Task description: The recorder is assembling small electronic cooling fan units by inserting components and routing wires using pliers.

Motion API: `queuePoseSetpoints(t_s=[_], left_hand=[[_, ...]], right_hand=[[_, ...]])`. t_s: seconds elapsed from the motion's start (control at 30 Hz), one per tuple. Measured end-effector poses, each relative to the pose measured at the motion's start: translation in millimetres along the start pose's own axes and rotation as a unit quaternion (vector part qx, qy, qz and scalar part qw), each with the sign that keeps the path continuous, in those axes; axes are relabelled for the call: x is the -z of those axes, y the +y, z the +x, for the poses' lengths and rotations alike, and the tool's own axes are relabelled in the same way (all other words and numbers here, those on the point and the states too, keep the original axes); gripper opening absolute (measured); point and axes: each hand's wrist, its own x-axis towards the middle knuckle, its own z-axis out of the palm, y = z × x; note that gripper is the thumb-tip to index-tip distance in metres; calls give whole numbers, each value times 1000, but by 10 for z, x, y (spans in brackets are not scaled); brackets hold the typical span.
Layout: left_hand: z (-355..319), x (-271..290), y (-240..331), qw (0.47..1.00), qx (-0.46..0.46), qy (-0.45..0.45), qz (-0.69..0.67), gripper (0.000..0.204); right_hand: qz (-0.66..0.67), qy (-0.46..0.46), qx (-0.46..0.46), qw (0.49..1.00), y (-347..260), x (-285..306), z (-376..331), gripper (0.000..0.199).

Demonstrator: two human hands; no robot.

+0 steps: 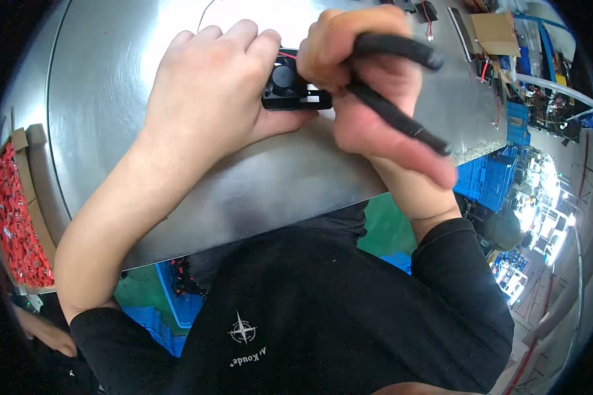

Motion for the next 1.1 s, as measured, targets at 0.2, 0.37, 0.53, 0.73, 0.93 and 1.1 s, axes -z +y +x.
queuePoseSetpoints(t_s=[0.2, 0.37, 0.53, 0.73, 0.93, 1.1], left_hand=[[-40, -11, 3, 999, -3, 28, 25, 72], [-71, -9, -35, 999, -11, 25, 26, 76], [-35, -12, -28, 999, -10, 11, 35, 75], [-15, -5, -5, 999, -19, 23, 24, 76], [-12, 57, 27, 999, -18, 29, 22, 78], [60, 197, -29, 987, -156, 13, 49, 68]], right_hand=[[43, 156, -89, 983, -79, -130, 211, 97], [621, 223, -41, 751, -296, -155, 221, 106], [628, 150, -42, 763, -149, -29, 142, 112], [419, 64, -20, 906, 162, 84, -2, 119], [84, 173, -150, 970, -14, -177, 34, 121], [467, 133, -4, 874, -26, 132, 200, 110]])
